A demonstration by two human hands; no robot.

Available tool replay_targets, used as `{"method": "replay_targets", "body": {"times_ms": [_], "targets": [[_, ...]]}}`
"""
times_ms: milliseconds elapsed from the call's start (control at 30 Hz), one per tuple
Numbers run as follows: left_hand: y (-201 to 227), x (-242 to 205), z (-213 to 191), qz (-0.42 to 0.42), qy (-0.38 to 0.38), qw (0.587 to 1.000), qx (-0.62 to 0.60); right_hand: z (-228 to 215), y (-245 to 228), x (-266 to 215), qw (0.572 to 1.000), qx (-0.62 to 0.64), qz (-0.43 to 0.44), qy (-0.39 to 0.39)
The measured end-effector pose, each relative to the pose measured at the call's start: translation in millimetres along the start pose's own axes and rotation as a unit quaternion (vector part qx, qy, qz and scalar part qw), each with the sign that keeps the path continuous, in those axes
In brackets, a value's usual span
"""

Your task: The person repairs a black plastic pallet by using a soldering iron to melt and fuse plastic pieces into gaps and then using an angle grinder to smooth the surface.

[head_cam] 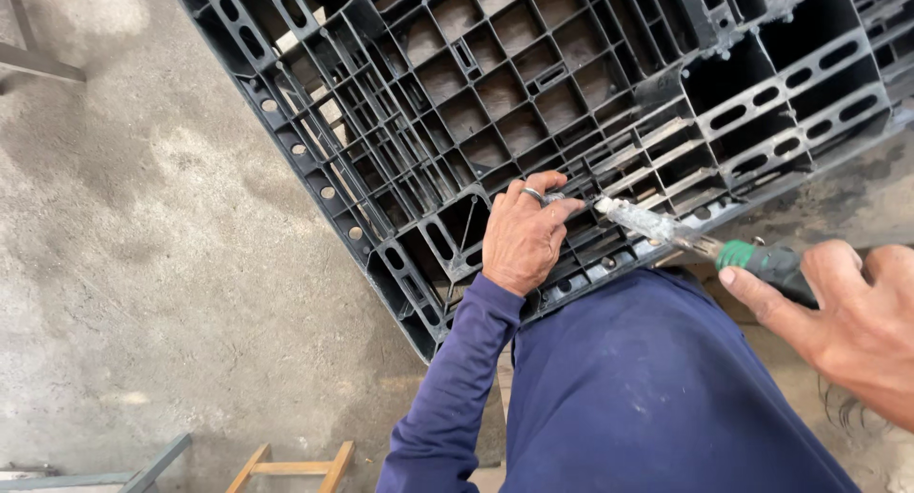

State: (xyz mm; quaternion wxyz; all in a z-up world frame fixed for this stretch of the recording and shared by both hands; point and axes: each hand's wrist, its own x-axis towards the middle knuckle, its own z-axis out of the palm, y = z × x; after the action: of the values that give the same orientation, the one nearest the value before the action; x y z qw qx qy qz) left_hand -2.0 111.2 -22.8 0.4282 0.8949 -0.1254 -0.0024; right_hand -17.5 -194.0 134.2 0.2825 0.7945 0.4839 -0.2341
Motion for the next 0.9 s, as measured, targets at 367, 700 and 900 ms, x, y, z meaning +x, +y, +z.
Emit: {"method": "replay_targets", "body": {"times_ms": [367,700,900], "targets": [[1,-2,0,-0.008,-0.002,1.000,-0.010,-12,3,3,0.997,-0.007,0.020,-0.069],[2,2,-1,-0.020,-0.012,1.000,-0.005,-18,13,7,0.998,0.011,0.051,-0.035],[3,2,-2,0.004,0.009,1.000,0.006,-23,13,9,0.993,-0.005,0.035,-0.112]]}}
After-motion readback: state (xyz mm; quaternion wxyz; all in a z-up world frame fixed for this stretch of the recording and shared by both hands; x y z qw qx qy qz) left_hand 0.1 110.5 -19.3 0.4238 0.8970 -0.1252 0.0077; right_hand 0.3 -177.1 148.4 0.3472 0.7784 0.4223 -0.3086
